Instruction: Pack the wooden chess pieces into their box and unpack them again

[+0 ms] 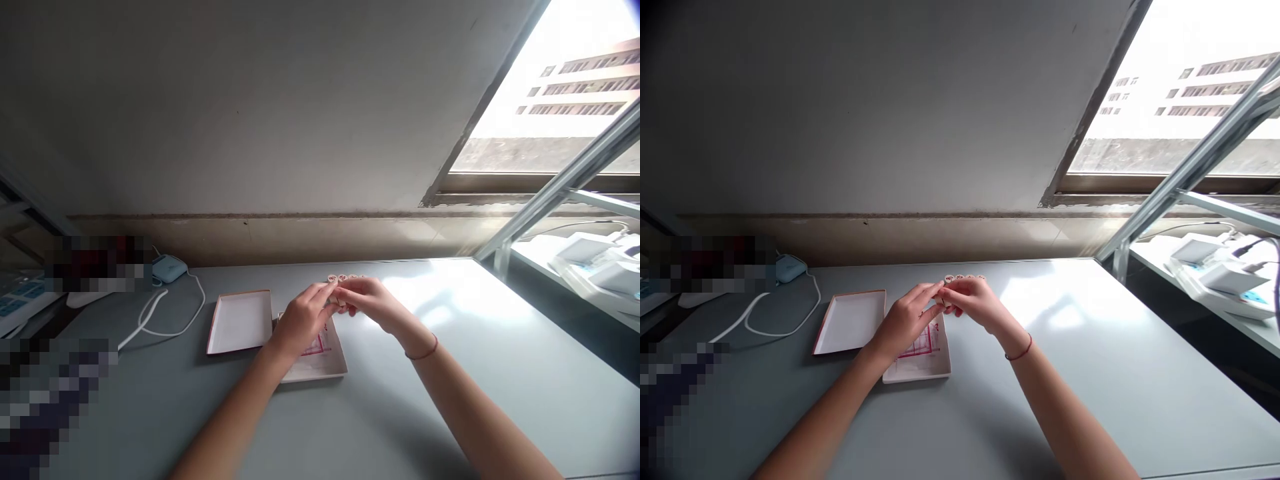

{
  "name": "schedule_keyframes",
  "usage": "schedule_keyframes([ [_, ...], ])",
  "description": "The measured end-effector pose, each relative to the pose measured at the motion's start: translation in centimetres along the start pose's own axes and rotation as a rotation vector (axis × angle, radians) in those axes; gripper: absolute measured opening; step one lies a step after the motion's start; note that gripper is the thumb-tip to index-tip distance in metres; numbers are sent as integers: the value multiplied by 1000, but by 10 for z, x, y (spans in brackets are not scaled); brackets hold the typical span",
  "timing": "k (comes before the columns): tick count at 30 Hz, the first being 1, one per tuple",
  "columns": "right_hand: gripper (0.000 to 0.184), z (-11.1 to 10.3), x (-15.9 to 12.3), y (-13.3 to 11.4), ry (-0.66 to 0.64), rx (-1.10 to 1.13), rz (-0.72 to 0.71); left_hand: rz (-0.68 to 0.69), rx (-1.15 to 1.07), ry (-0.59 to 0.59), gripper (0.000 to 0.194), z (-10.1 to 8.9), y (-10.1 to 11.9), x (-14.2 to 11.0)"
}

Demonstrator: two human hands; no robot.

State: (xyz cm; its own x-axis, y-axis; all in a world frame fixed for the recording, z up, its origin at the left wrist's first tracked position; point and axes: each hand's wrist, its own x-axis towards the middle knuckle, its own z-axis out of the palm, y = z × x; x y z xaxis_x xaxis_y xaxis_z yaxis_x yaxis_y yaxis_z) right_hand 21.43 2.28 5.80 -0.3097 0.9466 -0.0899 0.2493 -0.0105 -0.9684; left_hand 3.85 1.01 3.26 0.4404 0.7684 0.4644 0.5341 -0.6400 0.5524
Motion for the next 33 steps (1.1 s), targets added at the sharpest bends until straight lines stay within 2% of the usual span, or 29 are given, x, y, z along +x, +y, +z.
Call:
schedule_keyframes([
  [2, 39, -1, -3, 12, 19, 101, 30, -57, -27, 4, 32, 4, -2, -5],
  [7, 41, -8, -5, 36, 182, 267, 158, -194, 34, -58, 11, 9, -8, -16],
  [14, 40, -6, -7, 35, 193, 277, 85, -39, 275, -191, 13, 14, -16, -17],
  [16, 38, -3, -8, 34, 176, 205, 40, -1, 324, -202, 12, 15, -16, -18],
  [19, 30, 5, -11, 35, 154, 30, -68, 18, 332, -134, 13, 9, -14, -17],
  [23, 19, 19, -15, 40, 148, -291, -287, -17, 279, -38, 15, -12, -15, -13],
  [25, 17, 27, -16, 42, 178, -471, -367, -35, 293, -66, 15, -25, -20, -15],
  [28, 11, 36, -16, 43, 202, -716, -412, -85, 339, -130, 15, -41, -32, -25],
  [33, 14, 43, -11, 48, 180, -891, -466, -196, 420, -168, 22, -45, -45, -44],
])
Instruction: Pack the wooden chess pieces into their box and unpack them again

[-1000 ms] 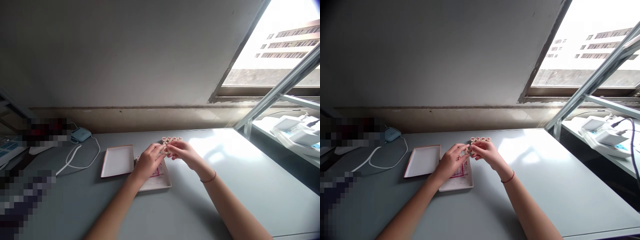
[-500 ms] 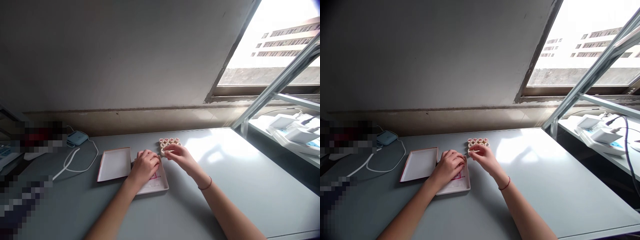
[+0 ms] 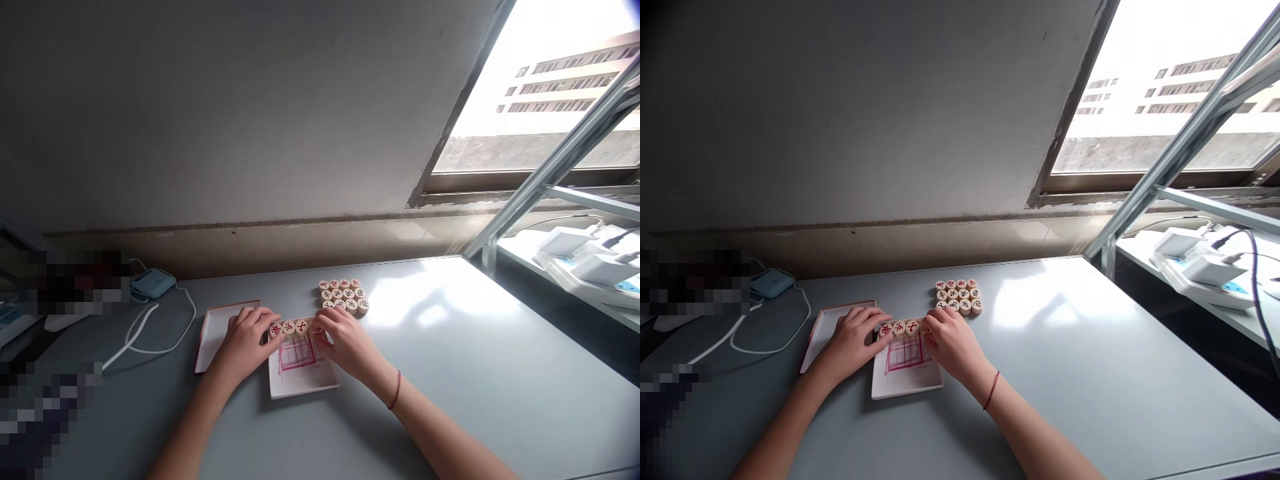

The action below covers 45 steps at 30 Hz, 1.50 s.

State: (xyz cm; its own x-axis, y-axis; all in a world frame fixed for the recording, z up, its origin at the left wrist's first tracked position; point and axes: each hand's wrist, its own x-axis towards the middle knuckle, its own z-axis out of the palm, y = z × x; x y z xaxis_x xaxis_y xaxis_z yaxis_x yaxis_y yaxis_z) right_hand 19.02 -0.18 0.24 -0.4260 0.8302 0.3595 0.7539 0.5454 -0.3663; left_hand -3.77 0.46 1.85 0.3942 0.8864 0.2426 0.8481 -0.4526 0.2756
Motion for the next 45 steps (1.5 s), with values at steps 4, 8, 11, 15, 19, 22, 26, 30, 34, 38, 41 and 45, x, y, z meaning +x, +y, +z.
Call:
schedule_keyframes([
  [4, 14, 6, 2, 1, 26, -50, 14, -22, 19, -64, 28, 6, 2, -1],
  [8, 13, 9, 1, 0, 28, -53, 24, -20, 16, -49, 23, 8, 4, -1],
  [11, 6, 6, 1, 1, 46, 34, 46, -33, 17, -56, 23, 9, 3, -2],
  [15, 13, -8, 16, 10, 98, 44, 206, -74, 10, -93, 21, 9, 4, -2],
  [19, 21, -20, 53, 18, -56, -154, 451, -84, 0, -84, 30, 9, 5, -3],
  [22, 24, -19, 81, 18, -233, -288, 531, -76, -9, -36, 31, 8, 4, -5],
  [26, 26, -10, 100, 17, -338, -350, 551, -67, -21, -2, 25, 3, 1, -7],
  [30, 24, -7, 105, 16, -363, -340, 559, -74, -24, 21, 24, -1, -2, -6],
  [34, 26, -13, 96, 2, -273, -295, 498, -61, -64, 82, 25, -4, -3, -7],
  [38, 26, -18, 67, -27, -107, 203, 329, -49, -268, 90, 39, -8, 4, -10],
  [41, 29, -17, 41, -42, -151, 643, 327, 8, -446, 52, 34, -12, 15, -11],
  [45, 30, -11, 22, -42, -156, 894, 356, 69, -513, -2, 28, -15, 26, -12],
])
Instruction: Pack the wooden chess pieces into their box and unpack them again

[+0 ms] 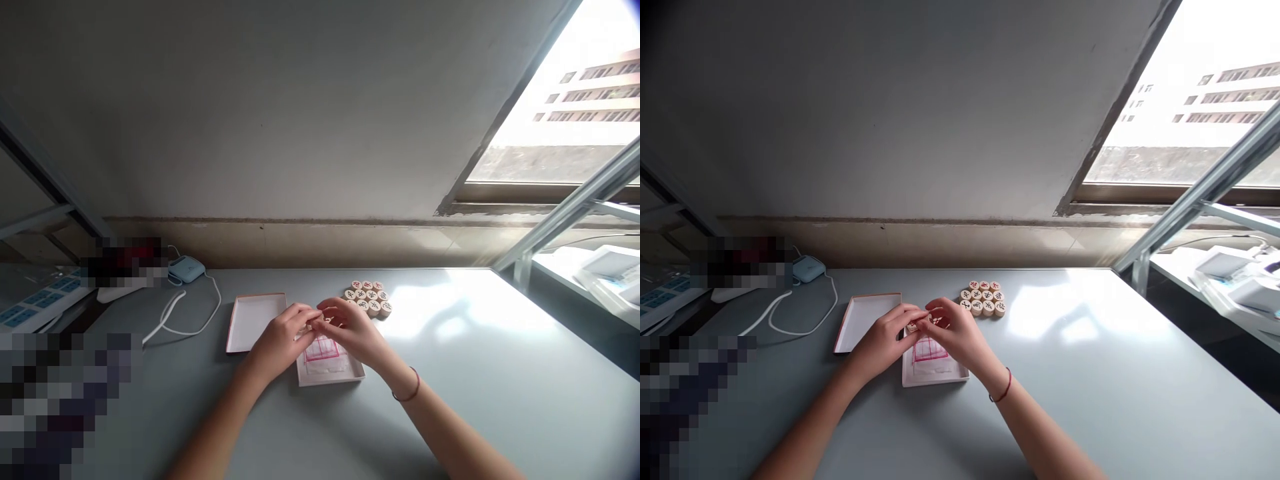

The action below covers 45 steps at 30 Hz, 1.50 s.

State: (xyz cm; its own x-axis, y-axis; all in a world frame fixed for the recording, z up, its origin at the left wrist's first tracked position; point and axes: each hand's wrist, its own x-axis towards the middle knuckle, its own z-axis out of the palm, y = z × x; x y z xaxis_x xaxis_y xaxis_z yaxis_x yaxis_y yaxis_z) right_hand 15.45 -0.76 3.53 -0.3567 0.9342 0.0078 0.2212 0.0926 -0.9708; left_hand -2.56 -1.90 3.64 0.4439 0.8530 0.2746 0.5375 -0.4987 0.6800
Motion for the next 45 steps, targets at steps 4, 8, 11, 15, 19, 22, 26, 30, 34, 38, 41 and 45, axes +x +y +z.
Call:
schedule_keyframes([
  [4, 36, -7, -2, 11, 68, 36, 48, -41, 73, -29, 21, -4, -3, 0],
  [8, 38, -14, -1, 16, 169, 55, 92, -54, 136, -71, 14, -9, -10, 0],
  [11, 28, -14, 0, 20, 164, 37, 62, -41, 202, -137, 13, -10, -11, -1],
  [15, 21, -10, -2, 20, 137, 1, 9, -26, 321, -197, 15, -7, -11, -1],
  [19, 15, -7, -5, 15, 118, -64, -11, 11, 396, -196, 15, -1, -10, -1],
  [22, 14, -7, -6, 14, 108, -135, -38, 9, 452, -192, 19, 4, -10, -2],
  [26, 18, -3, -8, 17, 71, -292, -111, -48, 464, -181, 15, 4, -11, -3],
  [30, 10, 10, -11, 18, 63, -515, -150, -79, 428, -155, 26, -7, -12, -3],
  [34, 10, 23, -12, 21, 47, -699, -264, -136, 413, -89, 35, -18, -17, -2],
  [38, 15, 27, -14, 23, 57, -826, -248, -158, 394, -60, 31, -21, -20, -2],
  [41, 16, 28, -15, 22, 34, -879, -144, -170, 375, -69, 29, -19, -19, -2],
  [45, 22, 29, -14, 19, -16, -828, -75, -171, 356, -69, 28, -17, -19, -2],
])
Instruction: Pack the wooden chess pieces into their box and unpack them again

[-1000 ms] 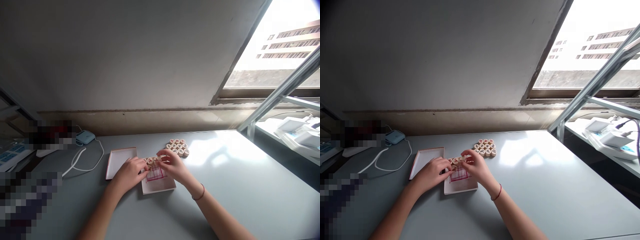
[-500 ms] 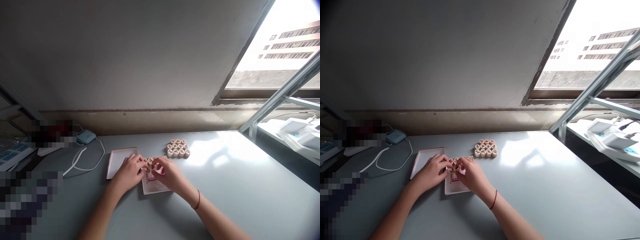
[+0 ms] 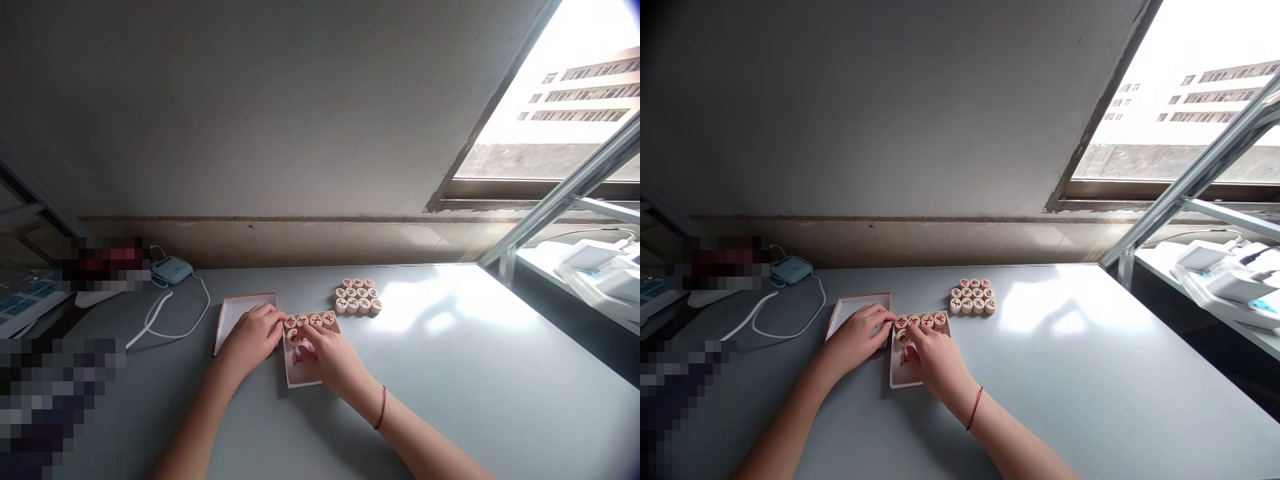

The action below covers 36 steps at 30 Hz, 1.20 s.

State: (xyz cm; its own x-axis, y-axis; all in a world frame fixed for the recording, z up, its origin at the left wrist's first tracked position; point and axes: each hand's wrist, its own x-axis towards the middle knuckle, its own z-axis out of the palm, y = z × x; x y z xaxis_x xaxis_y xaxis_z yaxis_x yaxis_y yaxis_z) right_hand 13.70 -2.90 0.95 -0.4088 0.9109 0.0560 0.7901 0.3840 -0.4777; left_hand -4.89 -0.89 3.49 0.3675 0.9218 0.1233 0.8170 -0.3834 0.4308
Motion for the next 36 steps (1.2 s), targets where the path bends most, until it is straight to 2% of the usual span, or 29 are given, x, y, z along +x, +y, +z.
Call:
schedule_keyframes([
  [7, 34, 0, 1, 2, 8, 163, -6, 4, -17, 15, 29, -1, 0, 0],
  [12, 21, -2, 1, 8, 123, 182, -11, -9, -15, 3, 29, -2, 0, 0],
  [16, 12, -21, 12, 26, 216, 174, 28, 10, -30, 21, 28, -1, -2, -1],
  [19, 17, -43, 30, 49, 343, 37, 186, 12, -29, 4, 29, 0, -1, -1],
  [20, 19, -49, 37, 57, 347, -31, 253, 10, -27, -6, 29, 0, -1, 0],
  [23, 30, -64, 62, 75, 198, -194, 406, 2, -22, -29, 29, 1, 2, 0],
  [26, 33, -70, 83, 82, 48, -255, 471, -10, -24, -34, 29, 1, 4, 0],
  [32, 19, -70, 104, 92, -49, -262, 501, -9, -27, -19, 28, 2, 5, 0],
  [36, 17, -67, 107, 100, -48, -217, 489, 30, -18, 5, 27, 4, 4, 2],
])
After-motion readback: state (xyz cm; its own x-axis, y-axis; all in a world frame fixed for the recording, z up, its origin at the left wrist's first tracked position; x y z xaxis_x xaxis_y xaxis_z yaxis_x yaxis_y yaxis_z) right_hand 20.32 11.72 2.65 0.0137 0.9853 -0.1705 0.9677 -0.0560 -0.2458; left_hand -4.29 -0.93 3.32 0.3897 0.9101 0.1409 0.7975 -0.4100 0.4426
